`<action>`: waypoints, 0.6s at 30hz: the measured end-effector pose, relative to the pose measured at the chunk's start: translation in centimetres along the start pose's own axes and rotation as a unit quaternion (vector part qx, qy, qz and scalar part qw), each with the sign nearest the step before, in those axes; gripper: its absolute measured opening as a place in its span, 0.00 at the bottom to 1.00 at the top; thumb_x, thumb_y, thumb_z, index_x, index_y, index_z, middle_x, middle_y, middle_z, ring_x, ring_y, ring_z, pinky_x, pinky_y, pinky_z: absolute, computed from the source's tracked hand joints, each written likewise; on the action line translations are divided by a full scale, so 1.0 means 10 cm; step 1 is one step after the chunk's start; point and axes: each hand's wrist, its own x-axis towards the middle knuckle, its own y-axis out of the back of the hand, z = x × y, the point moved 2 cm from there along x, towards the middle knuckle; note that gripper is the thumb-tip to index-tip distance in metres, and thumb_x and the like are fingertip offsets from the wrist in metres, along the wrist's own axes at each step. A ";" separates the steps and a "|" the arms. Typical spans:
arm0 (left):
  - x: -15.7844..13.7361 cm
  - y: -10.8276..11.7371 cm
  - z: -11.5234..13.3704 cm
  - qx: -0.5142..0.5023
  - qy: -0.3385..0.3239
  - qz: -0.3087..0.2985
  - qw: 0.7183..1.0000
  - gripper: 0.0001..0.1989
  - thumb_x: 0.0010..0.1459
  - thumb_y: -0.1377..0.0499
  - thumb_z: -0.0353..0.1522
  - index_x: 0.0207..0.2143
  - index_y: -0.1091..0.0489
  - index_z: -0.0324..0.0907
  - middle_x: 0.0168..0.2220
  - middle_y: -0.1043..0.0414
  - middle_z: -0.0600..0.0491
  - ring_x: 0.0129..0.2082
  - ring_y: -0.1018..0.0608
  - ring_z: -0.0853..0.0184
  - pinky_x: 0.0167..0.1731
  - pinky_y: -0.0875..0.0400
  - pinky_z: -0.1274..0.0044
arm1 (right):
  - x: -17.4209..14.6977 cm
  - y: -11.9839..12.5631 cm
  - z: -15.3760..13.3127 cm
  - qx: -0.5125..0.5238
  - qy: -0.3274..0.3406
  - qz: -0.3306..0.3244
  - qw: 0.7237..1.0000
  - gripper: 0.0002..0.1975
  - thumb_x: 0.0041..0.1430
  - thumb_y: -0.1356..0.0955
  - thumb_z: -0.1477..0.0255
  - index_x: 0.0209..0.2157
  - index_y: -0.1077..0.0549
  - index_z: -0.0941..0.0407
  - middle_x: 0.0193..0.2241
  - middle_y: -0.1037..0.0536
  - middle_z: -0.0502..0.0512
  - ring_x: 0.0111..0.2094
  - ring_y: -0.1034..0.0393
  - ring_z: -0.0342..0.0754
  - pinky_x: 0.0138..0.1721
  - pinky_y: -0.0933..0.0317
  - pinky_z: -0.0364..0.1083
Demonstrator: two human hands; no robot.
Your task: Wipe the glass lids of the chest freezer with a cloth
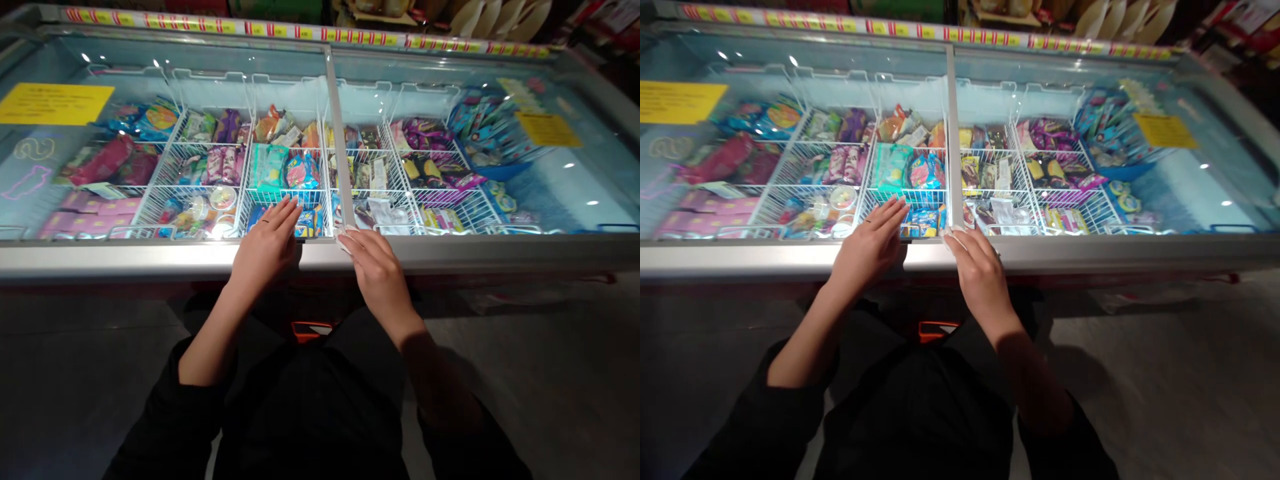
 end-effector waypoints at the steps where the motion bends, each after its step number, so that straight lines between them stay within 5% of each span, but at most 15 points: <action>1: 0.00 0.00 0.00 0.002 -0.001 0.005 1.000 0.30 0.68 0.48 0.23 0.71 0.37 0.42 0.72 0.37 0.44 0.74 0.38 0.56 0.73 0.40 0.55 | -0.01 0.00 -0.01 -0.005 0.000 0.005 1.000 0.24 0.72 0.38 0.82 0.61 0.24 0.49 0.55 0.18 0.58 0.60 0.26 0.56 0.64 0.30 0.60; 10: -0.02 -0.03 -0.02 0.004 -0.002 0.025 1.000 0.30 0.68 0.46 0.24 0.71 0.37 0.42 0.71 0.36 0.44 0.74 0.37 0.55 0.73 0.38 0.57 | 0.45 -0.11 0.25 0.004 0.019 -0.029 0.999 0.19 0.71 0.36 0.80 0.54 0.18 0.52 0.50 0.16 0.59 0.55 0.25 0.57 0.60 0.28 0.58; 18: 0.00 -0.07 0.00 0.011 -0.044 0.036 0.998 0.28 0.69 0.49 0.23 0.70 0.36 0.39 0.70 0.34 0.42 0.73 0.34 0.56 0.72 0.37 0.56 | 0.34 -0.06 0.18 0.040 0.034 -0.027 0.998 0.18 0.68 0.34 0.82 0.50 0.16 0.52 0.47 0.15 0.59 0.52 0.24 0.57 0.57 0.27 0.57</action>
